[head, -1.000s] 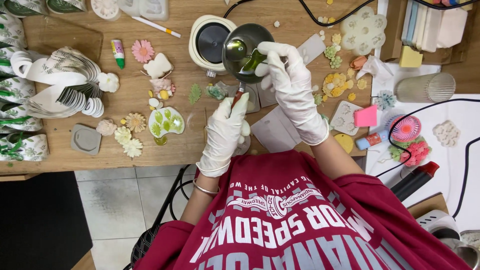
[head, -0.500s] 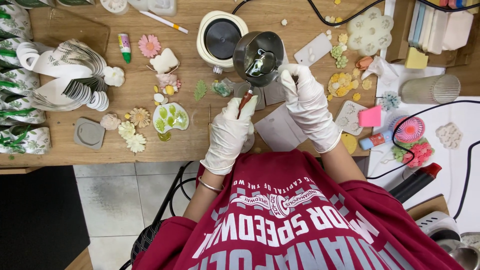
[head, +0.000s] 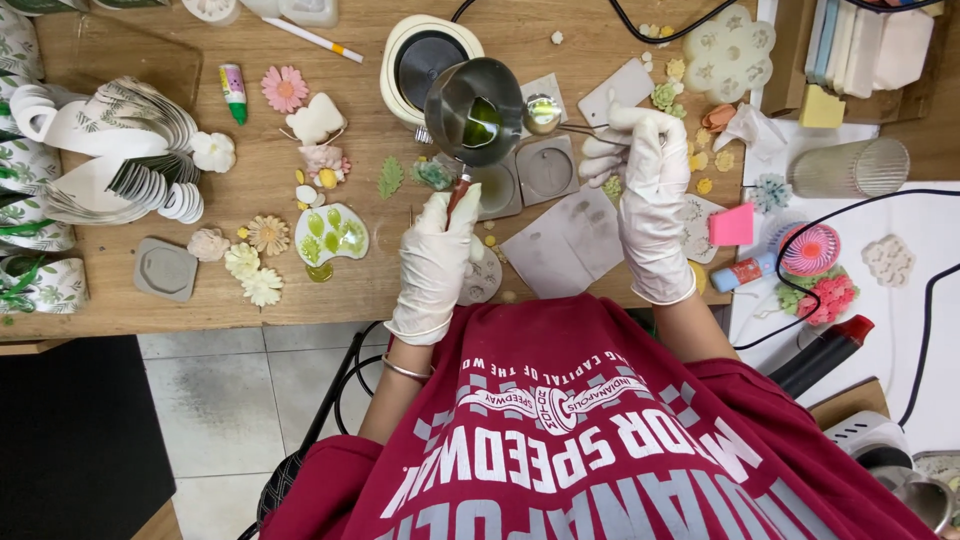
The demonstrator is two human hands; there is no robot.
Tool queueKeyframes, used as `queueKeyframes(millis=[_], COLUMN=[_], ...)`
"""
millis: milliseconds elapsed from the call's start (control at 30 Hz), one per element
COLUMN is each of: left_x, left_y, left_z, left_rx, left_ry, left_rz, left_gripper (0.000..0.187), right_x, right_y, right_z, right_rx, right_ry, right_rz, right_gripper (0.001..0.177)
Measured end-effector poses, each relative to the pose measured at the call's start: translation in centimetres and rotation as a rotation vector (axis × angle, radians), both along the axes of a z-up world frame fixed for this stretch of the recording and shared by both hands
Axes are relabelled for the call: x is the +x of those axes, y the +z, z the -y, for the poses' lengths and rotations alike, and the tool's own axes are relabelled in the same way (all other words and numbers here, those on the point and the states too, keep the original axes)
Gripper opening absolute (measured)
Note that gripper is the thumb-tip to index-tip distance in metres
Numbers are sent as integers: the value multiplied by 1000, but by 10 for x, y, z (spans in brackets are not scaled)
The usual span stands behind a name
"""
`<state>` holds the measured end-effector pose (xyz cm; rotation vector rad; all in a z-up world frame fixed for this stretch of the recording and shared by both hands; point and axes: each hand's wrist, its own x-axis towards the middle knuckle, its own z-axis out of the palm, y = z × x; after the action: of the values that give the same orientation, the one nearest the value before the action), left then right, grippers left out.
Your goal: Pouring melted wax into various silicone flower and leaf molds on a workshop table.
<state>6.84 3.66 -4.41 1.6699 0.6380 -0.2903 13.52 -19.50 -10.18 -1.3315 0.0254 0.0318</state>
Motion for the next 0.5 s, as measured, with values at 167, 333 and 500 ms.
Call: queueKeyframes(millis=[167, 333, 500], left_x=[-4, -7, -14], left_y=[-10, -13, -16], left_z=[-17, -28, -37], left_rx=[-40, -16, 20], left_ry=[89, 135, 153], left_rz=[22, 56, 46], left_gripper=[29, 29, 29], right_x=[16, 39, 42], right_y=[-26, -87, -73], right_z=[14, 22, 1], right_rx=[-54, -143, -530], right_ry=[-2, 16, 78], right_rz=[40, 13, 47], right_gripper=[32, 31, 25])
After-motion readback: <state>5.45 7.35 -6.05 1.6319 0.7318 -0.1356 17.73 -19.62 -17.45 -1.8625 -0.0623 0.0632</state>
